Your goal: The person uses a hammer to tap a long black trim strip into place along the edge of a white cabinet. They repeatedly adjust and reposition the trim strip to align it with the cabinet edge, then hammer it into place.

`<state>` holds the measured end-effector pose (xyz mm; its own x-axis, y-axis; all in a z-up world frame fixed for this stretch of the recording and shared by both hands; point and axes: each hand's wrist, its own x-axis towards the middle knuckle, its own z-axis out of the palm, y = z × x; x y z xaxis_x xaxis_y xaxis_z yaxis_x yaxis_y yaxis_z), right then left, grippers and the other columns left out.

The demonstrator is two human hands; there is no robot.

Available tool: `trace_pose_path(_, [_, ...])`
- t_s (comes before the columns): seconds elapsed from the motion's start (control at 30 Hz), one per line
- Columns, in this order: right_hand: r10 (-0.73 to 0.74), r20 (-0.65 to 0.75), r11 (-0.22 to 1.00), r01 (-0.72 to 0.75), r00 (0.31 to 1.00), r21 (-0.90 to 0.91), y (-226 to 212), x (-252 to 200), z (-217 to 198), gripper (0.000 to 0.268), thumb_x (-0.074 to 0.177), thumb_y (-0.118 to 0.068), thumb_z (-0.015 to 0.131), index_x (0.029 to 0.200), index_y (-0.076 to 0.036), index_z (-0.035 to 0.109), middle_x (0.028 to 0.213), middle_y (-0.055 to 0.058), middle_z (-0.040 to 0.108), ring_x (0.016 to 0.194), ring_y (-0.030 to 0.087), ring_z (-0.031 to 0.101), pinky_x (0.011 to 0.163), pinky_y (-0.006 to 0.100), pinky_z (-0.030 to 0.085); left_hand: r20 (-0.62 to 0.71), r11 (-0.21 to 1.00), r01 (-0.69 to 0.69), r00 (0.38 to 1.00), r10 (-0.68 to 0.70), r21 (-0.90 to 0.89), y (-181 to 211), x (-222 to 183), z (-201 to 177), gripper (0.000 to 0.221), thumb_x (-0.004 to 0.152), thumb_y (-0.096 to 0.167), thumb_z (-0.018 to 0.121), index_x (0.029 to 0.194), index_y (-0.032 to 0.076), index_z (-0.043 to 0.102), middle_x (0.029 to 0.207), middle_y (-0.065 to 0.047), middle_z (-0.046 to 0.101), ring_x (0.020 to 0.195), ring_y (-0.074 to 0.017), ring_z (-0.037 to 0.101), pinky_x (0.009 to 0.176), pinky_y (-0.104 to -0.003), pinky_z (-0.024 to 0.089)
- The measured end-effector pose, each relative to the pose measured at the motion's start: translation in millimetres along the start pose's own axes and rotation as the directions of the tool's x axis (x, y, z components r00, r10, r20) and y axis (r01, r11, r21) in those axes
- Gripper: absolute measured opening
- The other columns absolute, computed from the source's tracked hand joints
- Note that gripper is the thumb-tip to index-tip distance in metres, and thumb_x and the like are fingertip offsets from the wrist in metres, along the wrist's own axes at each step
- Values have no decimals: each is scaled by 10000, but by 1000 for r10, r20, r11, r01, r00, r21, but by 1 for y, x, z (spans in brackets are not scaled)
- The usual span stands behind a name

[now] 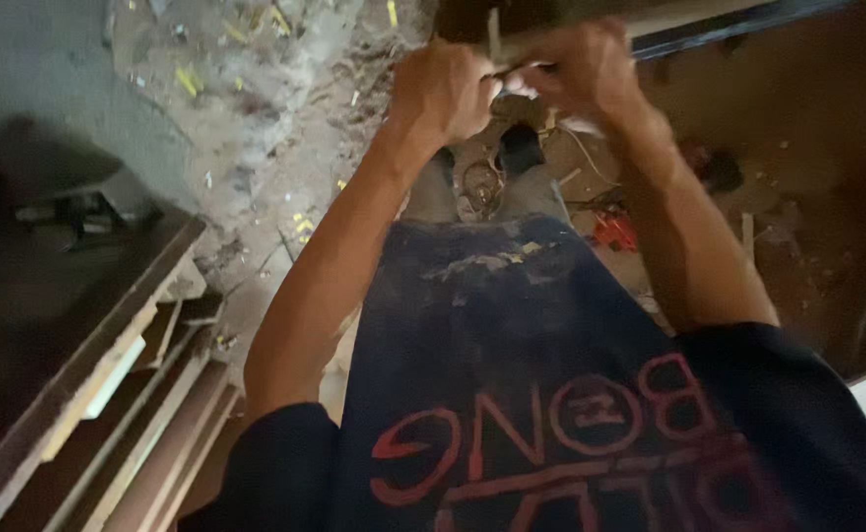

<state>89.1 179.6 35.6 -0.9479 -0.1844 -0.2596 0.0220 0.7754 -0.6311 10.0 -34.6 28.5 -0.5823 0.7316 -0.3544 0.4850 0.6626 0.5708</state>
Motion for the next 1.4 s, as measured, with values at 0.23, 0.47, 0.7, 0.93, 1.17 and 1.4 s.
trace_pose_path(0.23, [-99, -183, 988, 76, 978, -131, 2, 0, 22, 193, 1041, -391, 692, 1069, -253, 824, 1022, 27, 797, 839, 199, 690, 1064, 537, 370, -35, 1000, -3, 999, 3, 6, -11, -6, -3, 260, 941, 315, 632, 912, 114, 793, 534, -82, 609, 419, -231, 572, 449, -425, 493])
trace_pose_path(0.47, [90, -167, 989, -107, 982, -100, 53, -22, -4, 293, 1040, -481, 661, 1146, -249, 805, 1141, 56, 758, 1138, 331, 635, 1097, 684, 196, 77, 976, 115, 992, -102, -183, 2, 8, -4, 314, 961, 365, 598, 986, 135, 810, 808, -151, 733, 727, -342, 700, 723, -480, 542])
trace_pose_path(0.7, [234, -256, 925, -295, 938, -237, 98, -55, -62, 489, 869, -670, 664, 1185, -314, 774, 1218, 109, 706, 1311, 417, 496, 1081, 773, 97, -169, 994, 8, 985, -26, -105, 49, 48, 16, 424, 842, 518, 775, 990, 122, 811, 887, -164, 764, 790, -342, 730, 693, -465, 547])
trace_pose_path(0.93, [505, 104, 856, -483, 857, -182, 76, -32, -75, 505, 901, -703, 635, 1265, -364, 720, 1183, 28, 739, 1293, 321, 551, 1191, 709, 113, -98, 954, 287, 950, -295, -91, 40, 47, 17, 347, 797, 460, 799, 966, 158, 821, 832, -118, 772, 729, -301, 741, 664, -427, 547])
trace_pose_path(1.17, [438, -47, 899, -439, 898, 2, 97, -45, -94, 547, 868, -691, 652, 1198, -265, 744, 1227, 46, 698, 1274, 291, 542, 1159, 708, 90, -107, 956, 285, 951, -292, -76, 33, 45, 15, 354, 784, 377, 826, 1045, 139, 819, 887, -110, 792, 780, -242, 762, 725, -362, 567])
trace_pose_path(1.4, [774, -339, 418, -30, 534, 908, 166, -108, -79, 598, 982, -553, 510, 1302, -79, 686, 1258, 164, 751, 1054, 311, 712, 931, 480, 587, -104, 939, 278, 947, -303, -203, 77, 74, 41, 382, 846, 365, 769, 1134, 116, 795, 943, -131, 800, 788, -235, 762, 726, -344, 582])
